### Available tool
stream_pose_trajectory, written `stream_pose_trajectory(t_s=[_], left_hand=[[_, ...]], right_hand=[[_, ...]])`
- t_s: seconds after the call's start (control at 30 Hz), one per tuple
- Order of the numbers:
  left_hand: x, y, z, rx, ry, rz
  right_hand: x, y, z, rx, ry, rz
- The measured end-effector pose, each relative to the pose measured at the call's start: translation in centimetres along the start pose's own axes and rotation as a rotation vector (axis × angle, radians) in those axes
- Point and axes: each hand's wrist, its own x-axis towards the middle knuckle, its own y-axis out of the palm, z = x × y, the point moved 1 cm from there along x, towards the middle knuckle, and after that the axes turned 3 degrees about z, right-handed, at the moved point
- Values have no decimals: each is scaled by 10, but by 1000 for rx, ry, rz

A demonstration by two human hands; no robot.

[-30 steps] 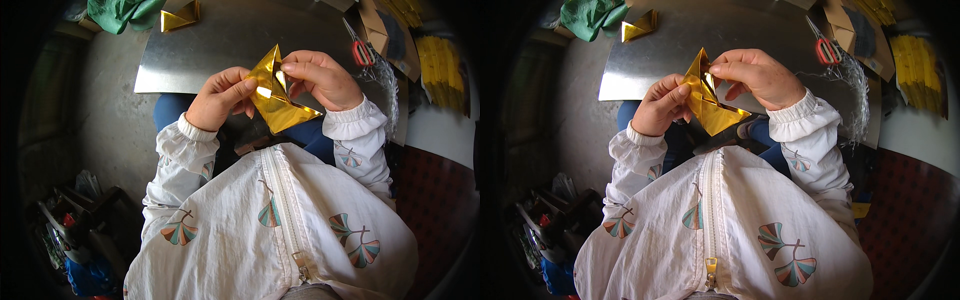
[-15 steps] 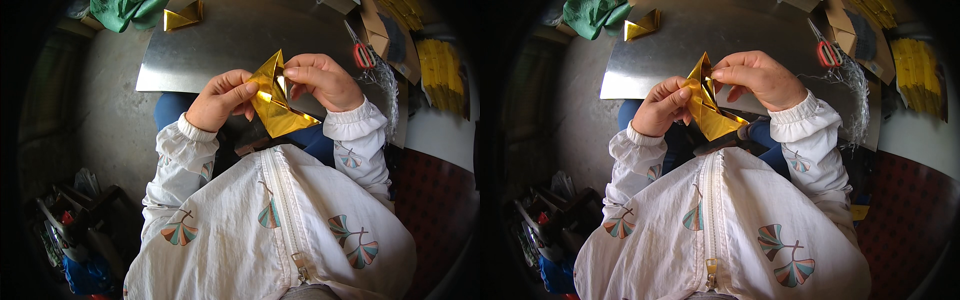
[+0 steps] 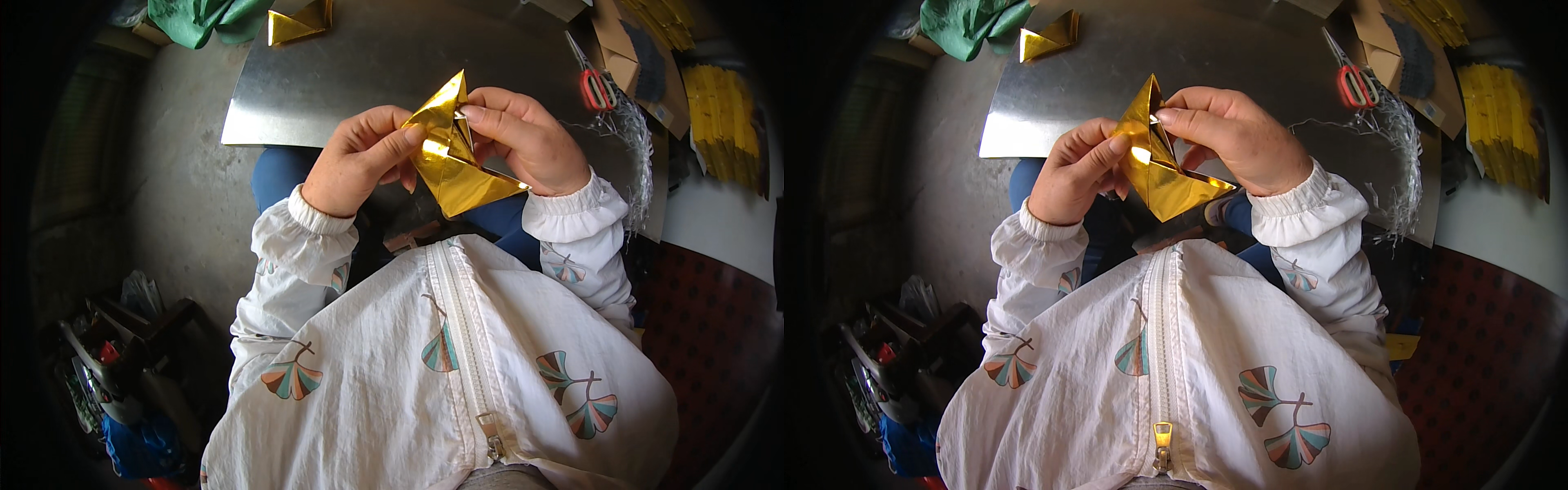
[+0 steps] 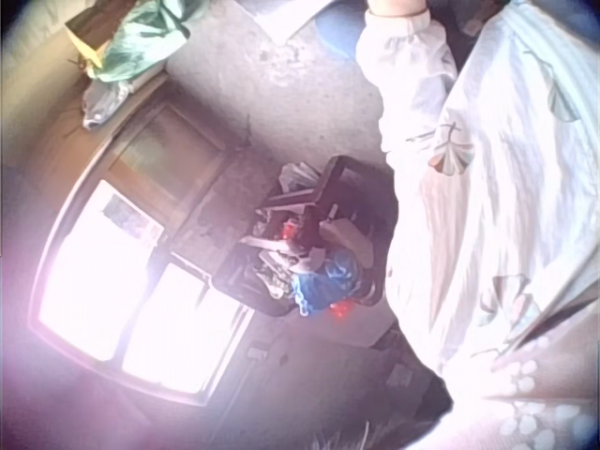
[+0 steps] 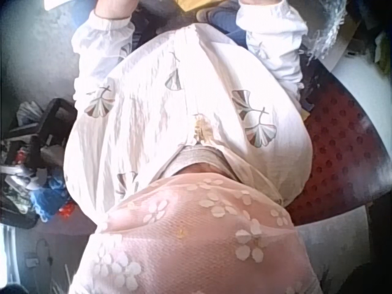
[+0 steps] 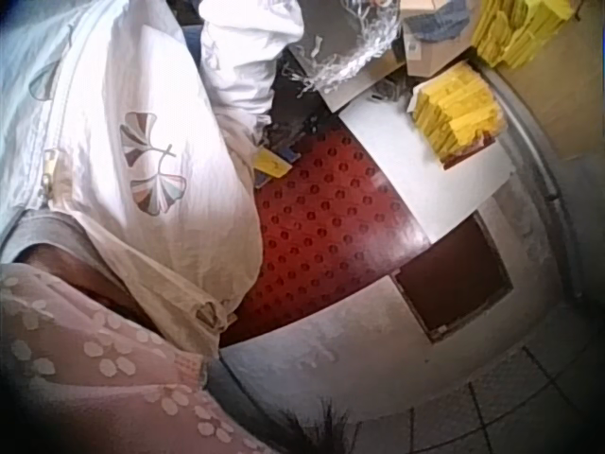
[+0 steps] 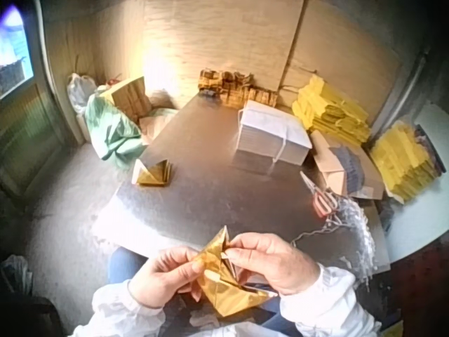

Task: The person folds a gold-colored sheet of paper into a triangular shape by hand on a metal table. They repeatedly crease and adjust the folds to form a compact origami-like object.

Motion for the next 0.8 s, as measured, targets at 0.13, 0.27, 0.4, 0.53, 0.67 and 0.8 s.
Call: stream_pose_trajectory(t_s=[0.13,0.27,0.4,0.53,0.67,0.8], left_hand=[[-2,1,-3,-17,12,-13],[-3,2,-6,-8,35,-20],[-5,4,-9,11,42,-35],[-6,8,-13,36,28,-77],[-5,14,-15,76,37,-118],[-3,18,-16,83,25,-151]], right_hand=[[0,7,-3,48,16,-41],[-2,12,-5,83,36,-71],[-3,14,-5,76,38,-85],[-1,15,-7,77,44,-73],[-1,19,-9,73,-4,-36],[-2,22,-12,110,-10,-40]])
